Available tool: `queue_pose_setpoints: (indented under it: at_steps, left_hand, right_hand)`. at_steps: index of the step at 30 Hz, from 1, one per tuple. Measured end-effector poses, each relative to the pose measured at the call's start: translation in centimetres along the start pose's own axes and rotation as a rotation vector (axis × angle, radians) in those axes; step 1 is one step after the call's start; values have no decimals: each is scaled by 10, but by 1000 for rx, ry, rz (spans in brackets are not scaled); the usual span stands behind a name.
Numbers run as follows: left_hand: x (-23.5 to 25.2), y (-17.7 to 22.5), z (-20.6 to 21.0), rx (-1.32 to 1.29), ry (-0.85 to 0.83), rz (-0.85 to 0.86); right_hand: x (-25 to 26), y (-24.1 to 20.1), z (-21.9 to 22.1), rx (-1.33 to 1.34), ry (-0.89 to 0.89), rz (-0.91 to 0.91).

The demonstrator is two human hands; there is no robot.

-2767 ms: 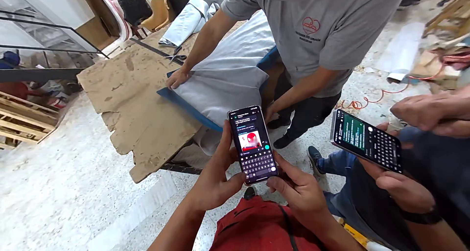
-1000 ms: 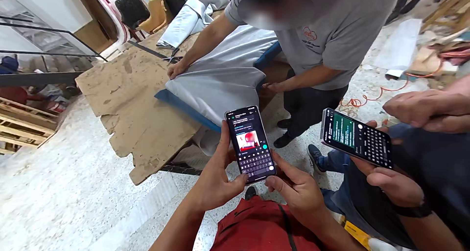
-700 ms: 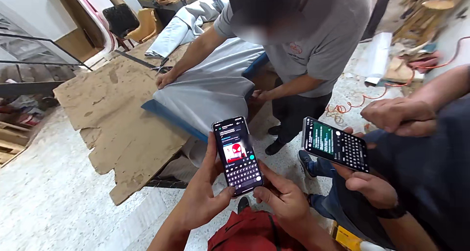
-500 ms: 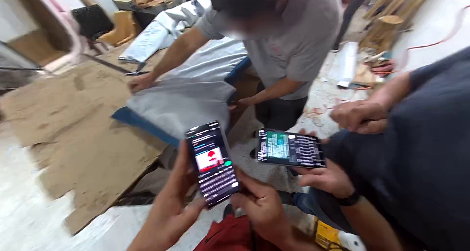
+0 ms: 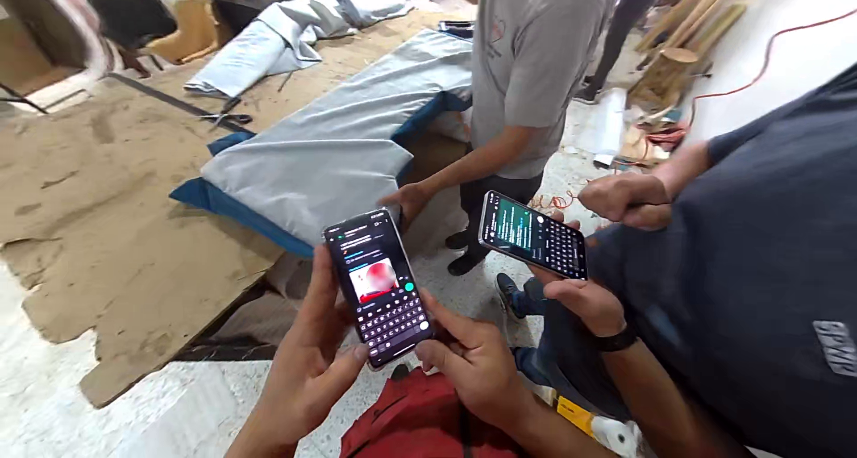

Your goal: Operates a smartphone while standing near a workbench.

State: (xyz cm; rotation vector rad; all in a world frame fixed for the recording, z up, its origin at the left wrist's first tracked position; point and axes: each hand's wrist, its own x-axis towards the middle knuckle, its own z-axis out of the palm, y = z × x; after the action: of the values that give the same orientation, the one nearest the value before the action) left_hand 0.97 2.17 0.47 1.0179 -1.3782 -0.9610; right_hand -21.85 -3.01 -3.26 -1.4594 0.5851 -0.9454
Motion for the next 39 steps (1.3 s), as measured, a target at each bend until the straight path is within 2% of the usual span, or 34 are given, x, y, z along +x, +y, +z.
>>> queue_pose_setpoints:
  at_steps: [6, 11, 16, 36, 39]
  left_hand:
    - [-12, -3, 12, -22, 30, -46]
    - [-19, -2, 24, -66, 163, -34]
    - [-16, 6, 23, 20, 233, -53]
    - [-6, 5, 7, 15, 180, -38]
    - [-3, 5, 1, -134, 120, -8]
  right_hand:
    - [-11, 5, -7, 1, -17, 45]
    - [-14, 7, -6, -7, -38, 20]
    - [-9, 8, 0, -1, -35, -15]
    - [2, 13, 11, 37, 3, -20]
    - [4, 12, 12, 57, -8, -6]
